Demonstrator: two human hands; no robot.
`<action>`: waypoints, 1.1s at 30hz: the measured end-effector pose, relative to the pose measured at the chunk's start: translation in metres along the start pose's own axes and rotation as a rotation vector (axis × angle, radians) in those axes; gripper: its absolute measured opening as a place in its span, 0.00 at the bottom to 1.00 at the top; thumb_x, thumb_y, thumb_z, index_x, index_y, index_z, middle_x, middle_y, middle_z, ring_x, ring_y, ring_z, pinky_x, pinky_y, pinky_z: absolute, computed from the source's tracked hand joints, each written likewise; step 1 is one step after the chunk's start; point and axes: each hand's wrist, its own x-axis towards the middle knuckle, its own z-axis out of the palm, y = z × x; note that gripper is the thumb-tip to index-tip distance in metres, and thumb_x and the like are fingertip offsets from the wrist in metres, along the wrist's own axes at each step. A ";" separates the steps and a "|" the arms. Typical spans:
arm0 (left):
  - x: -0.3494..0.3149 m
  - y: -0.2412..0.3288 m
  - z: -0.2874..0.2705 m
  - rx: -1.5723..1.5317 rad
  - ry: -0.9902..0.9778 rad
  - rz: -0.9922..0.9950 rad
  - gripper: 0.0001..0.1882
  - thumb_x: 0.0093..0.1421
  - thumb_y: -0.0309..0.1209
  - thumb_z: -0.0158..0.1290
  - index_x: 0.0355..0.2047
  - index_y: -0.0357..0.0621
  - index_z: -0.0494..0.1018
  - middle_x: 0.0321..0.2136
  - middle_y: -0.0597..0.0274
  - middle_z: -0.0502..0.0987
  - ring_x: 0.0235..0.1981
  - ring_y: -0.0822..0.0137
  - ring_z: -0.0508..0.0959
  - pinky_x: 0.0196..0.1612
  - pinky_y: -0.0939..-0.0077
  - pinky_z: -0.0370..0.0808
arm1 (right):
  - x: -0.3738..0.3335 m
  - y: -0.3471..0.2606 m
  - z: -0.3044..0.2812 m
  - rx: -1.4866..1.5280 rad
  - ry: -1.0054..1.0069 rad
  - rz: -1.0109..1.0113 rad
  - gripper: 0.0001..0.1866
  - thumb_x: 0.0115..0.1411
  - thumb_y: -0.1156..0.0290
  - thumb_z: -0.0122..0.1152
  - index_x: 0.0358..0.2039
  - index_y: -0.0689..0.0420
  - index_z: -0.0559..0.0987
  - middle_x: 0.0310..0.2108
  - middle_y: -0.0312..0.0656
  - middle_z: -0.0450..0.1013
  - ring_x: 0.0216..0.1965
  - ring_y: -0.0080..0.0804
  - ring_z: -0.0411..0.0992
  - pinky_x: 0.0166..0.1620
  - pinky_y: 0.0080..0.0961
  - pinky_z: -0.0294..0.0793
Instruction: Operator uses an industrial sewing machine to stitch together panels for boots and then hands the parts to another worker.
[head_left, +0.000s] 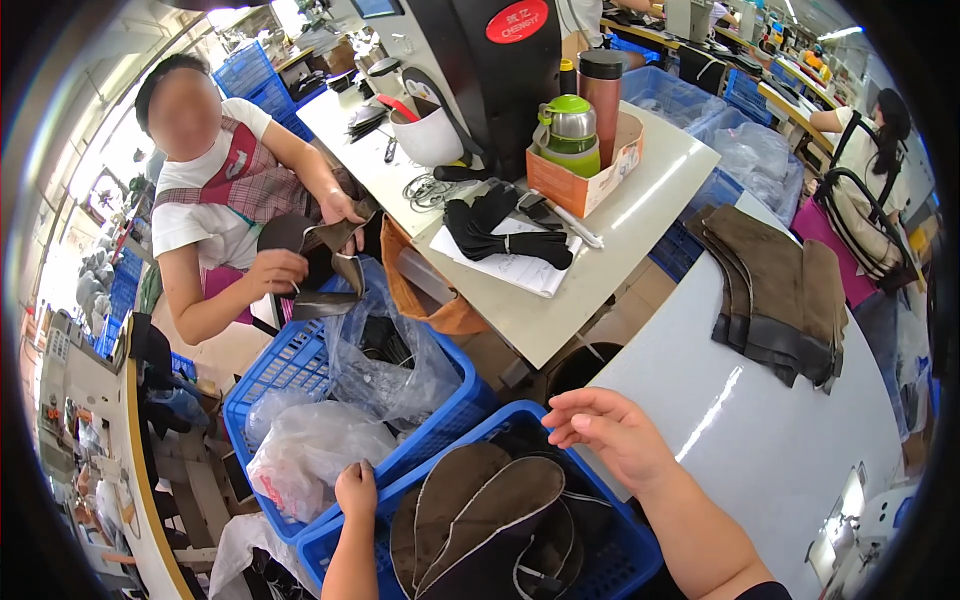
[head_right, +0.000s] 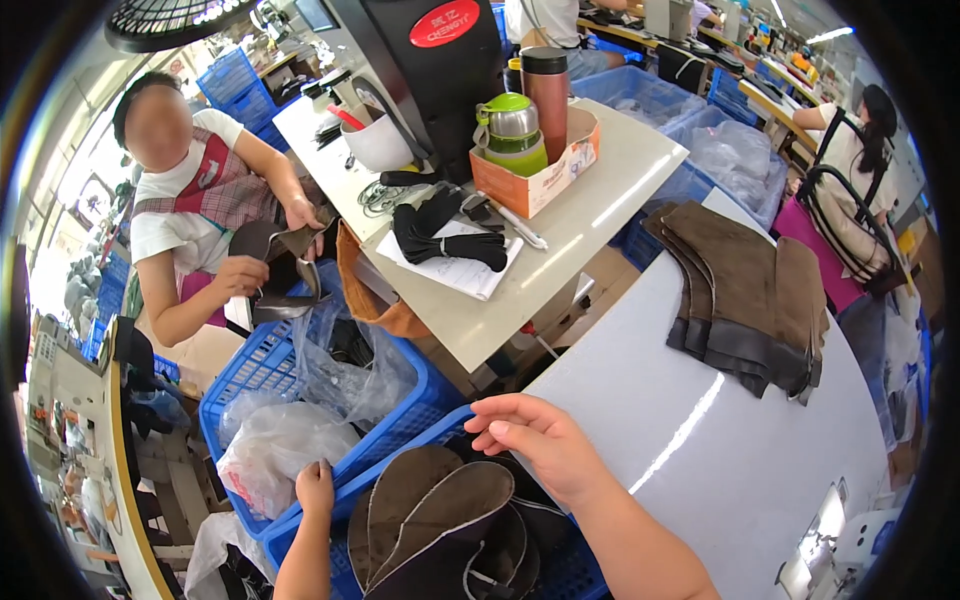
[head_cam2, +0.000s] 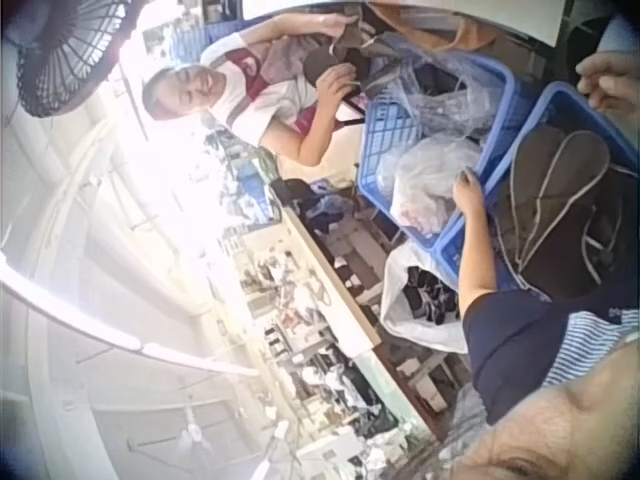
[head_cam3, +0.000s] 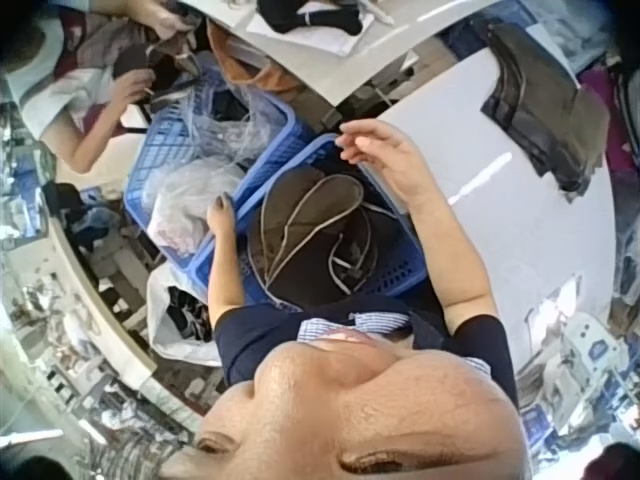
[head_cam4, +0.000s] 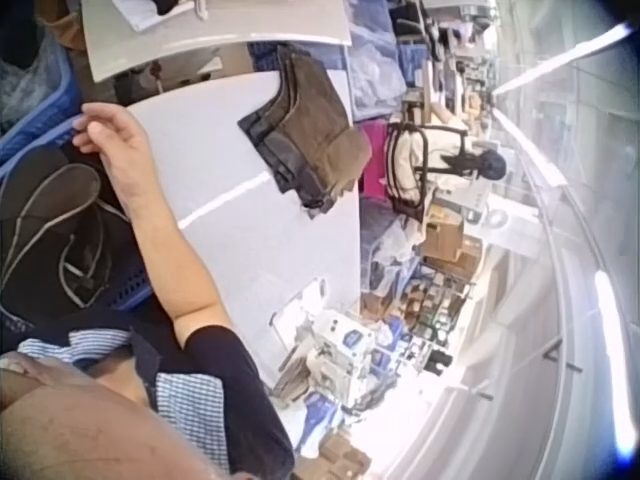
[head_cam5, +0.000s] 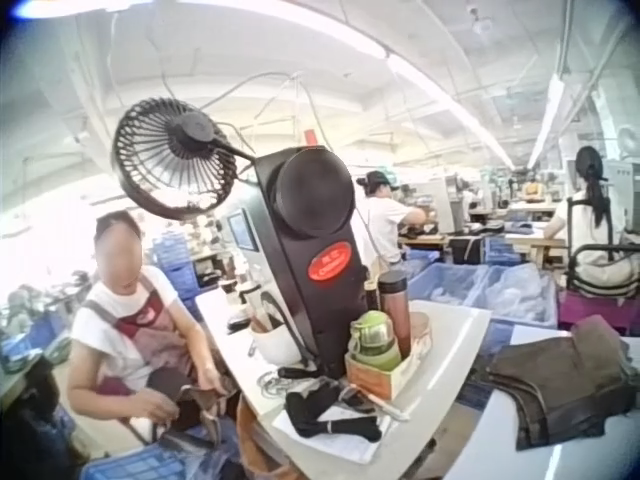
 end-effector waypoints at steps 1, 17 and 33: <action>0.000 0.001 0.000 0.009 -0.009 0.000 0.20 0.62 0.39 0.47 0.22 0.34 0.74 0.25 0.43 0.75 0.29 0.42 0.75 0.34 0.51 0.69 | 0.000 0.001 -0.001 -0.011 -0.003 0.007 0.15 0.64 0.74 0.52 0.50 0.63 0.74 0.44 0.45 0.75 0.43 0.31 0.74 0.48 0.28 0.73; 0.003 -0.004 0.012 0.129 -0.044 -0.008 0.20 0.63 0.41 0.45 0.26 0.36 0.76 0.28 0.41 0.77 0.33 0.41 0.76 0.38 0.50 0.70 | 0.003 0.006 0.000 -0.142 -0.022 -0.047 0.12 0.65 0.70 0.55 0.46 0.61 0.77 0.42 0.40 0.76 0.41 0.24 0.73 0.46 0.22 0.72; 0.151 0.131 -0.024 -1.365 0.001 -0.364 0.49 0.58 0.62 0.49 0.66 0.37 0.49 0.63 0.47 0.58 0.63 0.53 0.62 0.61 0.58 0.61 | 0.010 0.009 -0.005 -0.076 -0.078 -0.004 0.14 0.65 0.68 0.53 0.49 0.60 0.75 0.42 0.40 0.76 0.41 0.23 0.73 0.45 0.22 0.72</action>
